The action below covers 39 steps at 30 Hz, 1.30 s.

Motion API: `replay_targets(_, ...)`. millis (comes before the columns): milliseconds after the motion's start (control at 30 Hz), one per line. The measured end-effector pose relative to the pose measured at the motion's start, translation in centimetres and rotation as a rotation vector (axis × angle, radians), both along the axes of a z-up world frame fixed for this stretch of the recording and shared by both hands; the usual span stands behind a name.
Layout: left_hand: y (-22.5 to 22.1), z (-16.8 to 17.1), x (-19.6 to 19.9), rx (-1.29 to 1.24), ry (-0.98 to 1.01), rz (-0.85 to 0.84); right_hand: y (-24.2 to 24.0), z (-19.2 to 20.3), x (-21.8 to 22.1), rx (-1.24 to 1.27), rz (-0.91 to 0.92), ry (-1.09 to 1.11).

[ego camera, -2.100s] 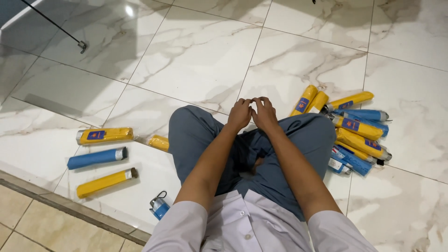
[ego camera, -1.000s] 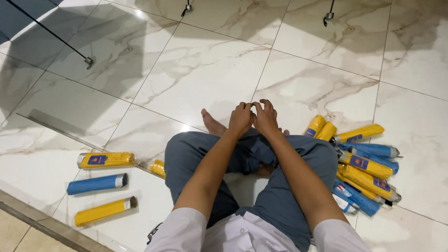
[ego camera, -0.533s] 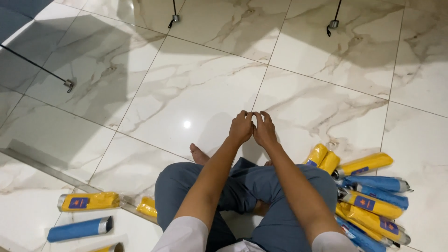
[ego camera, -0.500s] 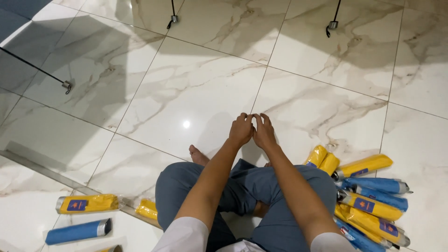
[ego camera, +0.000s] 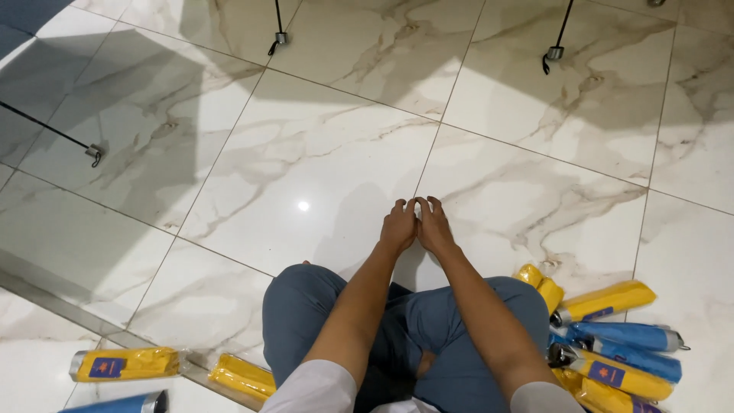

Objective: Unpacking umbrellas from plastic sleeves and using a dial gauge to inspect the frame of an opened umbrella.

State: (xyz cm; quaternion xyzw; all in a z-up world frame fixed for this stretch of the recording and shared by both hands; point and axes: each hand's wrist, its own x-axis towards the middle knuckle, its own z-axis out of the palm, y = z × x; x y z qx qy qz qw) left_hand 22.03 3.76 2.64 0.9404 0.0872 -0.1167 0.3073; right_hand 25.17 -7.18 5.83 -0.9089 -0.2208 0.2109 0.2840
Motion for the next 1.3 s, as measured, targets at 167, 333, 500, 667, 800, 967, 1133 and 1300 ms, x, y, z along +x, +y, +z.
replay_targets(167, 1.2, -2.6, -0.2, -0.003, 0.017, -0.031, 0.7, -0.1, -0.2, -0.032, 0.015, 0.013)
replay_targets(333, 3.4, 0.3, -2.4, 0.042, -0.005, -0.048, 2.0, -0.3, -1.0, -0.055, 0.066, 0.005)
replay_targets(500, 6.5, 0.3, -3.7, 0.139, -0.110, -0.019, 4.7, 0.1, -1.8, -0.042, 0.133, -0.096)
replay_targets(667, 7.3, 0.3, -4.9, 0.150, -0.135, -0.015, 6.3, 1.2, -4.3, 0.101, 0.063, -0.037)
replay_targets(800, 7.2, 0.2, -4.9, 0.158, -0.159, -0.008, 6.4, 1.4, -4.5, 0.122, 0.055, -0.050)
replay_targets(967, 7.4, 2.6, -6.3, 0.113, -0.132, 0.096, 7.3, 2.0, -5.5, 0.191, 0.085, -0.050)
replay_targets(1133, 10.0, 7.2, -9.9, 0.067, -0.186, 0.323, 11.3, 6.3, -7.5, 0.300, 0.226, -0.069)
replay_targets(1300, 14.5, 11.5, -17.4, 0.091, -0.564, 0.550, 17.0, 9.5, -11.2, 0.457, 0.519, -0.259)
